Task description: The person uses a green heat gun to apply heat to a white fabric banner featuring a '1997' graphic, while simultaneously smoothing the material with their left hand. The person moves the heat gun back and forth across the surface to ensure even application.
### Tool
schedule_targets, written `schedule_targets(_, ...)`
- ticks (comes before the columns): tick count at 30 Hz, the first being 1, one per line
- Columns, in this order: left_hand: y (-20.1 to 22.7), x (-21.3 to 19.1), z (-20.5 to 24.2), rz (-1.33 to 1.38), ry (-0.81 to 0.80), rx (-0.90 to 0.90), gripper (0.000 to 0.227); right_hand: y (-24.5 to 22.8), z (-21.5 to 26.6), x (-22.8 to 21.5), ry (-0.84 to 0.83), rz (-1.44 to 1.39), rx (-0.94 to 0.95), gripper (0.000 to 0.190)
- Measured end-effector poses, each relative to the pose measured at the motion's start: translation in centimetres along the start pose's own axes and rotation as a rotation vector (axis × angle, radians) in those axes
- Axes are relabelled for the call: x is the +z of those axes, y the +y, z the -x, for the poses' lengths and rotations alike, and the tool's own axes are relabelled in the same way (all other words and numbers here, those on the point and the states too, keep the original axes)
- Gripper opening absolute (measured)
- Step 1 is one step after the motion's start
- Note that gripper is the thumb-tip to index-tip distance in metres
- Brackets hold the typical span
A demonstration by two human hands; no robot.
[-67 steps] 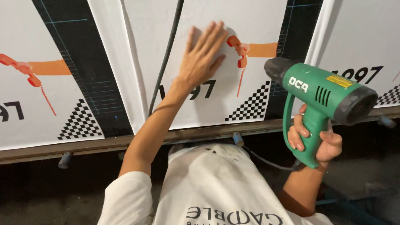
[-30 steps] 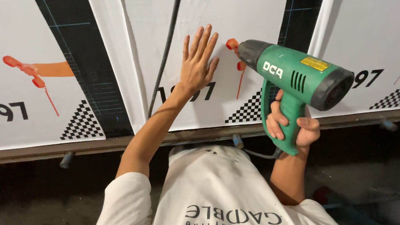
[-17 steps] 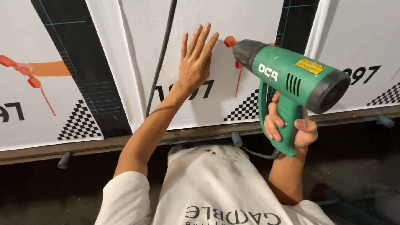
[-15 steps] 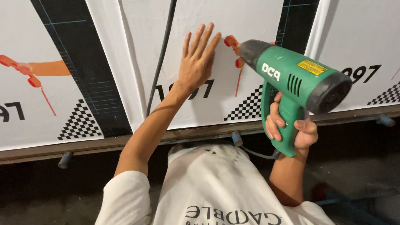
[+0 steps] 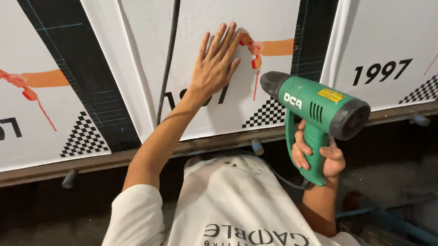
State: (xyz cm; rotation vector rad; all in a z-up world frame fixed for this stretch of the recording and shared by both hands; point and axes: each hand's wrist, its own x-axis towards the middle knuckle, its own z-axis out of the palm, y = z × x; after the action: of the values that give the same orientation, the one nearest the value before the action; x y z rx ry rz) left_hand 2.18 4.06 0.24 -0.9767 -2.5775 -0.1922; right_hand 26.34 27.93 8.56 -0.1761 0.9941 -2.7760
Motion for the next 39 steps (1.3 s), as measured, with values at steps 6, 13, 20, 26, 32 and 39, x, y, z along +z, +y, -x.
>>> schedule_targets(6,0.0,0.2,0.1,-0.081,0.084,0.024,0.056,0.5,2.4,-0.3,0.080,-0.008,0.068,0.055)
schedule_targets(13,-0.4,0.6,0.7,-0.012,0.081,0.076,0.053,0.2,3.8,-0.1,0.130,0.051,0.115,0.054)
schedule_targets(20,-0.3,0.7,0.8,0.047,0.038,0.114,0.055,-1.2,0.3,1.1,-0.017,-0.052,-0.054,0.054)
schedule_targets(26,0.0,-0.8,0.2,-0.042,-0.005,0.210,0.057,-3.7,-1.2,-0.3,-0.054,0.025,-0.112,0.055)
schedule_targets(32,0.0,0.0,0.2,-0.098,0.022,0.216,0.061,-5.4,-1.2,-1.7,0.038,0.120,-0.148,0.050)
schedule_targets(39,0.2,0.6,0.2,-0.082,0.059,0.199,0.058,-5.1,-0.8,-2.0,0.042,0.086,-0.093,0.051)
